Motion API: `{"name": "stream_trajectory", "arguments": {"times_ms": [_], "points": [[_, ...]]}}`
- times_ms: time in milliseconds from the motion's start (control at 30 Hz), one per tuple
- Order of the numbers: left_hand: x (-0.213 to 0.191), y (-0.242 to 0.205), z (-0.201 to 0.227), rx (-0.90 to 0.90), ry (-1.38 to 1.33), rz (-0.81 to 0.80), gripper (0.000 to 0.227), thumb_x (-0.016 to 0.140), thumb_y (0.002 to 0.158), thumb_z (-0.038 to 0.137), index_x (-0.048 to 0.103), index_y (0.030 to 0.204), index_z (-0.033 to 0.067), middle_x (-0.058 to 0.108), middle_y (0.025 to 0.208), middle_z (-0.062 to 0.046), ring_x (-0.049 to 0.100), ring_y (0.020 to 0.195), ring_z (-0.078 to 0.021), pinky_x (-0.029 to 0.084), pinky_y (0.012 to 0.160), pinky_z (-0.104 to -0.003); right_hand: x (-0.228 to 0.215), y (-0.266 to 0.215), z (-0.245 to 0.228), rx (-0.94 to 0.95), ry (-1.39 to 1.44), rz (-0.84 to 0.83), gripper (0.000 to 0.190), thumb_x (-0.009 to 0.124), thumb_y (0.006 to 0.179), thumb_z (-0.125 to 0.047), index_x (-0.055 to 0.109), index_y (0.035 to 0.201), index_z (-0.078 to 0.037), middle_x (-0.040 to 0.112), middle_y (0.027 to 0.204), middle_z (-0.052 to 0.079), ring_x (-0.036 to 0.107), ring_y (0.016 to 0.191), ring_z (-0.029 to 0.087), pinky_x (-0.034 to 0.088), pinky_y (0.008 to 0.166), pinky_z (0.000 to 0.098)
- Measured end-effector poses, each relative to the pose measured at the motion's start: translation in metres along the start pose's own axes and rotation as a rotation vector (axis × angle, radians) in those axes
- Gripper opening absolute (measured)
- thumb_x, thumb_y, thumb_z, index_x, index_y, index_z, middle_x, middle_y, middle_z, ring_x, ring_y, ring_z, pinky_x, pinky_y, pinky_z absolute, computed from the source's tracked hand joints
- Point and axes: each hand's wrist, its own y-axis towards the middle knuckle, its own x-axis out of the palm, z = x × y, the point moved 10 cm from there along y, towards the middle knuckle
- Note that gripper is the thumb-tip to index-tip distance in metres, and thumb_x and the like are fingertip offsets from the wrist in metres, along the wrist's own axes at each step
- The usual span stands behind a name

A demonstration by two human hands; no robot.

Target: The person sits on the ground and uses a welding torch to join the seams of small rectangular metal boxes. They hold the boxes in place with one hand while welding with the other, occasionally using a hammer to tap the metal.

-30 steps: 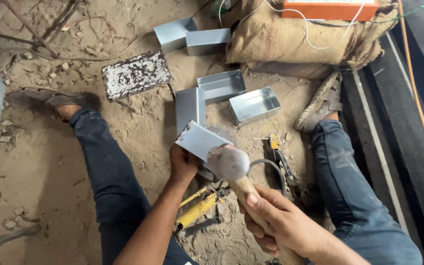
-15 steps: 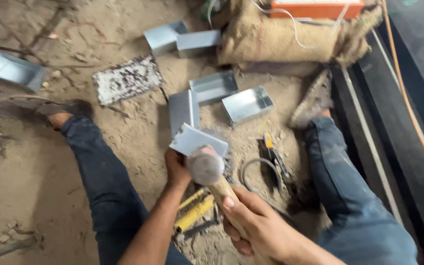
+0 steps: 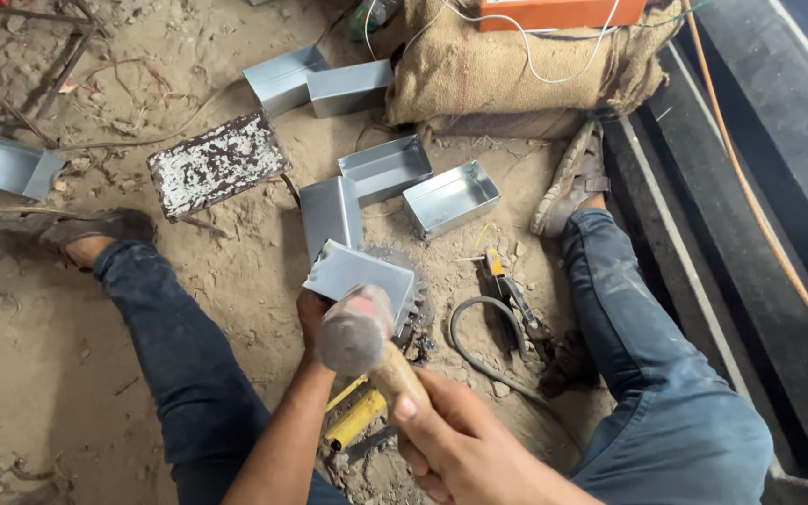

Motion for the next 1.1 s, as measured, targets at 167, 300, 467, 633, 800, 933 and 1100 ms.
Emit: {"name": "stream_trajectory", "arguments": {"times_ms": [167,300,467,633,800,933,1100], "points": [[-0.016,-0.003,-0.008,0.077,0.124,0.09,0.015,0.055,0.098,-0.001,0.06,0.112,-0.0048,0.068,0.098,-0.015,0.068,0.09,-0.0243,0.052,0.078,-0.032,-0.05,0.0,-0.002,-0.395,0.182,0.105,0.022,0.056,0.104,-0.025,0.052,0.099,-0.004,0.051,0.07,0.004,0.045,0.049,0.012,0.036,0.042,0.0277],[-0.015,-0.004,-0.028,-0.083,-0.045,0.08,0.022,0.054,0.097,0.0,0.057,0.119,-0.0041,0.068,0.108,-0.012,0.066,0.099,-0.0186,0.053,0.085,-0.031,-0.125,0.018,0.023,-0.379,-0.023,0.476,0.027,0.057,0.097,-0.033,0.053,0.094,-0.006,0.053,0.061,0.005,0.046,0.04,0.013,0.04,0.035,0.0305],[-0.013,0.007,-0.012,-0.064,0.055,0.053,0.019,0.057,0.096,-0.002,0.06,0.114,-0.0053,0.07,0.099,-0.014,0.067,0.092,-0.0215,0.052,0.079,-0.032,-0.193,0.045,0.102,0.01,-0.287,0.698,0.029,0.067,0.092,-0.034,0.056,0.095,-0.007,0.055,0.058,0.005,0.052,0.043,0.018,0.043,0.036,0.0346],[-0.011,0.03,0.046,0.033,0.143,-0.003,0.022,0.052,0.099,0.004,0.061,0.118,-0.0033,0.071,0.103,-0.017,0.069,0.098,-0.0222,0.053,0.082,-0.035,-0.221,0.081,0.184,0.214,-0.163,0.593,0.032,0.069,0.095,-0.035,0.055,0.094,-0.006,0.055,0.063,0.004,0.052,0.047,0.018,0.045,0.04,0.0371],[-0.013,0.045,0.085,-0.11,0.301,-0.157,0.022,0.056,0.102,0.019,0.067,0.106,0.0007,0.072,0.082,-0.014,0.073,0.075,-0.0184,0.052,0.065,-0.035,-0.236,0.108,0.257,0.286,0.25,0.451,0.023,0.066,0.096,-0.025,0.05,0.095,-0.009,0.049,0.062,0.008,0.048,0.046,0.023,0.042,0.043,0.0417],[-0.007,0.043,0.101,-0.212,0.253,-0.198,0.025,0.057,0.103,0.022,0.067,0.099,-0.0005,0.07,0.072,-0.014,0.062,0.063,-0.0184,0.048,0.057,-0.035,-0.251,0.119,0.323,0.377,0.369,0.478,0.025,0.067,0.095,-0.019,0.046,0.092,-0.004,0.048,0.062,0.011,0.048,0.045,0.027,0.043,0.043,0.0446],[-0.004,0.037,0.11,-0.283,0.345,-0.168,0.028,0.055,0.103,0.024,0.067,0.095,-0.0002,0.07,0.069,-0.014,0.066,0.06,-0.0187,0.048,0.056,-0.036,-0.278,0.129,0.338,0.319,-0.014,0.52,0.024,0.07,0.087,-0.018,0.059,0.099,0.0,0.061,0.071,0.012,0.058,0.059,0.03,0.049,0.055,0.0481]]}}
